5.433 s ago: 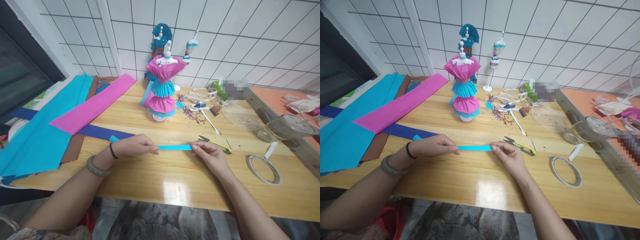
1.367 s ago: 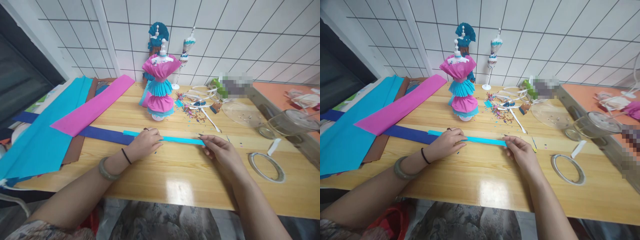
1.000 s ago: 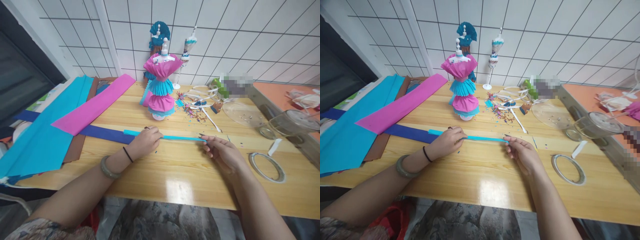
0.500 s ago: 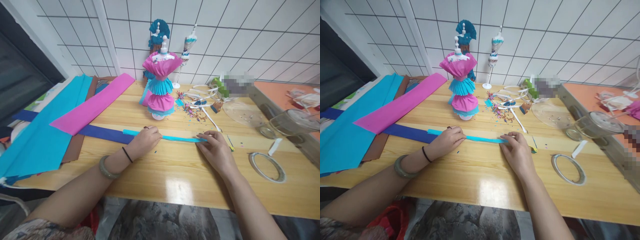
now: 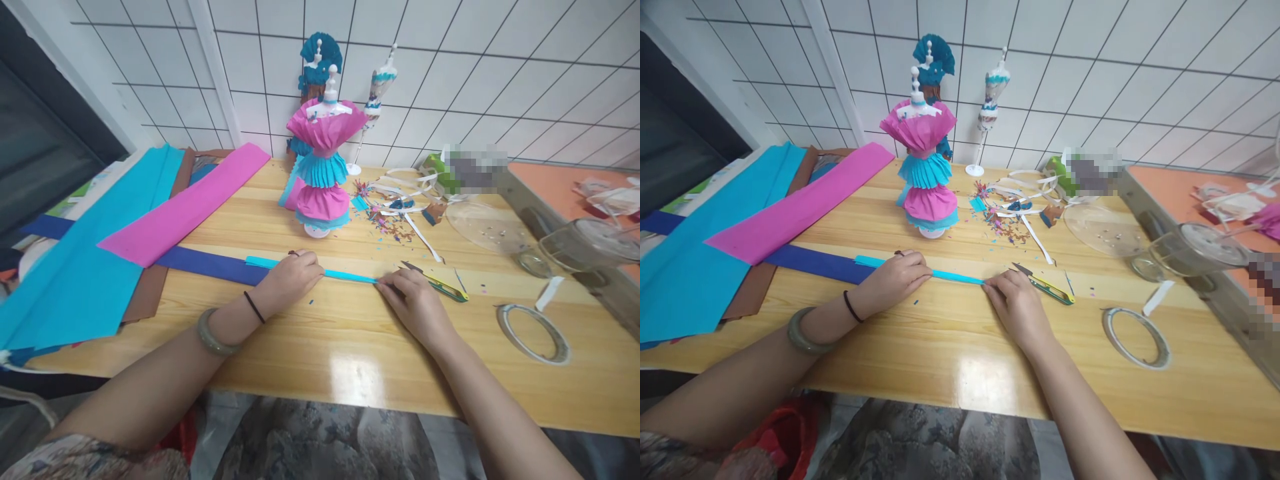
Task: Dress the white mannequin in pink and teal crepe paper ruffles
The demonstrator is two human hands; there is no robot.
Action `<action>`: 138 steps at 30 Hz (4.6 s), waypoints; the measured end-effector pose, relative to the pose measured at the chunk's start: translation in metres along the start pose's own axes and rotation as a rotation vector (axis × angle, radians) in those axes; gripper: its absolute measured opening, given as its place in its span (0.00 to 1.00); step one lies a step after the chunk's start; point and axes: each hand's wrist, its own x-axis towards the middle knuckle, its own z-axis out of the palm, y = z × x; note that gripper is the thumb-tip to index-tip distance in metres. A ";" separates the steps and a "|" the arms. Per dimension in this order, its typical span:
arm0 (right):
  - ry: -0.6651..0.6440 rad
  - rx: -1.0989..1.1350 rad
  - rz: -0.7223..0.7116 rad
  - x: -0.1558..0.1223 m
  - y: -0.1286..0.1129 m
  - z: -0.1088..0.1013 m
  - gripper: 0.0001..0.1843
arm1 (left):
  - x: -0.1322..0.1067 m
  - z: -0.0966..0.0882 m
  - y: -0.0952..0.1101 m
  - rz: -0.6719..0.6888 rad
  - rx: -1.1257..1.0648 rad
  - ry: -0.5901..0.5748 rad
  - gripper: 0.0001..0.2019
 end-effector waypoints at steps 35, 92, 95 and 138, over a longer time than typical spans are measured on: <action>0.014 -0.167 0.093 0.003 -0.005 0.004 0.16 | 0.001 0.000 -0.002 -0.212 -0.094 0.030 0.12; -0.003 0.062 0.070 -0.009 -0.004 -0.008 0.10 | -0.033 -0.036 -0.074 -0.466 -0.128 -0.033 0.17; -0.019 0.060 0.061 -0.010 -0.004 -0.007 0.10 | -0.034 -0.037 -0.077 -0.474 -0.034 0.012 0.16; 0.016 -0.126 -0.243 -0.005 -0.012 -0.005 0.08 | -0.008 -0.011 -0.017 0.093 0.110 0.012 0.12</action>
